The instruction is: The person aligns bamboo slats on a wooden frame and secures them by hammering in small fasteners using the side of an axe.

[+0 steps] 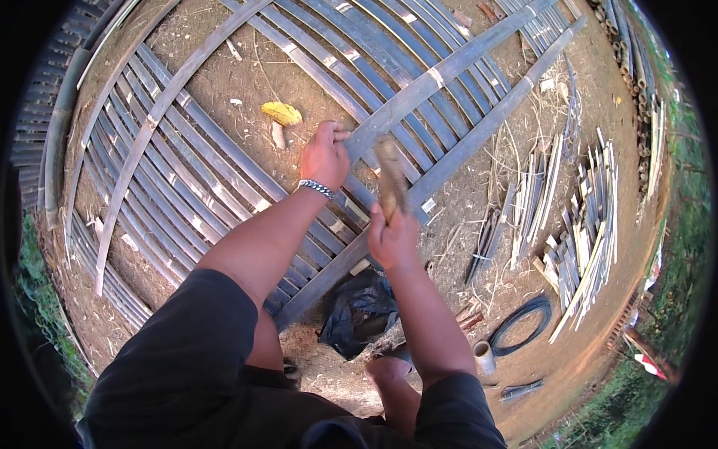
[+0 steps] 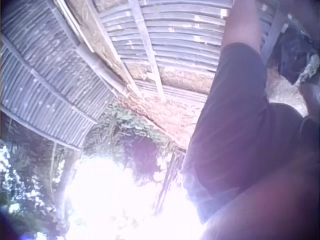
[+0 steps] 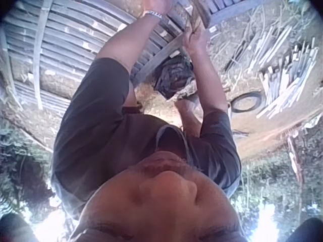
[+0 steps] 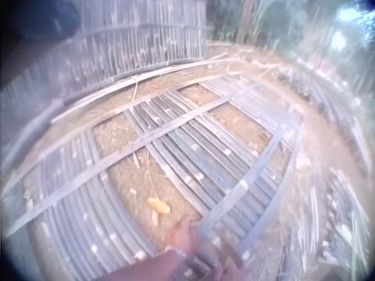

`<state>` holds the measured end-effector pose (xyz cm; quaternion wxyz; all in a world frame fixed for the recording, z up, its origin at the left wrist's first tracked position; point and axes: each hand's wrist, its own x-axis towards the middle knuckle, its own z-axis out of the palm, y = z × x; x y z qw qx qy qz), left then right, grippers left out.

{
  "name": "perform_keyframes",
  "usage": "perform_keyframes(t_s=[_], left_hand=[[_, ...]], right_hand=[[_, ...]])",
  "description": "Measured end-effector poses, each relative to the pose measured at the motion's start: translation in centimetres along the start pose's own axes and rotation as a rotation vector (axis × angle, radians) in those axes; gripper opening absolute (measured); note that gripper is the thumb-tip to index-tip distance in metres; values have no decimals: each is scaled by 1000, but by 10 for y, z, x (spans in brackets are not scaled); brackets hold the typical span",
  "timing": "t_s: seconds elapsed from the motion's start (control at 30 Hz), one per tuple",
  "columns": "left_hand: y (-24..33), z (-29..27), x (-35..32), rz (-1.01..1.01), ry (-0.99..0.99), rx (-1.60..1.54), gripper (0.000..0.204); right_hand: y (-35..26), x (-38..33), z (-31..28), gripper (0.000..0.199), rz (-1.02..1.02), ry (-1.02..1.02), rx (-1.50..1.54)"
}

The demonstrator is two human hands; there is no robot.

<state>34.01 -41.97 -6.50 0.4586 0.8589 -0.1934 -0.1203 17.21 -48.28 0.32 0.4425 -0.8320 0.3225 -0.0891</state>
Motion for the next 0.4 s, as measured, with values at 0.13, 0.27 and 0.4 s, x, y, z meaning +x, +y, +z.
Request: perform_keyframes(t_s=[0.13, 0.27, 0.4], left_hand=[[0, 0, 0, 4, 14, -17, 28], [-1, -2, 0, -5, 19, -2, 27], [6, -2, 1, -31, -1, -17, 27]], right_hand=[[-12, 24, 7, 51, 85, -110, -225], [-6, 9, 6, 53, -87, 94, -107], [17, 27, 16, 68, 182, -205, -280]])
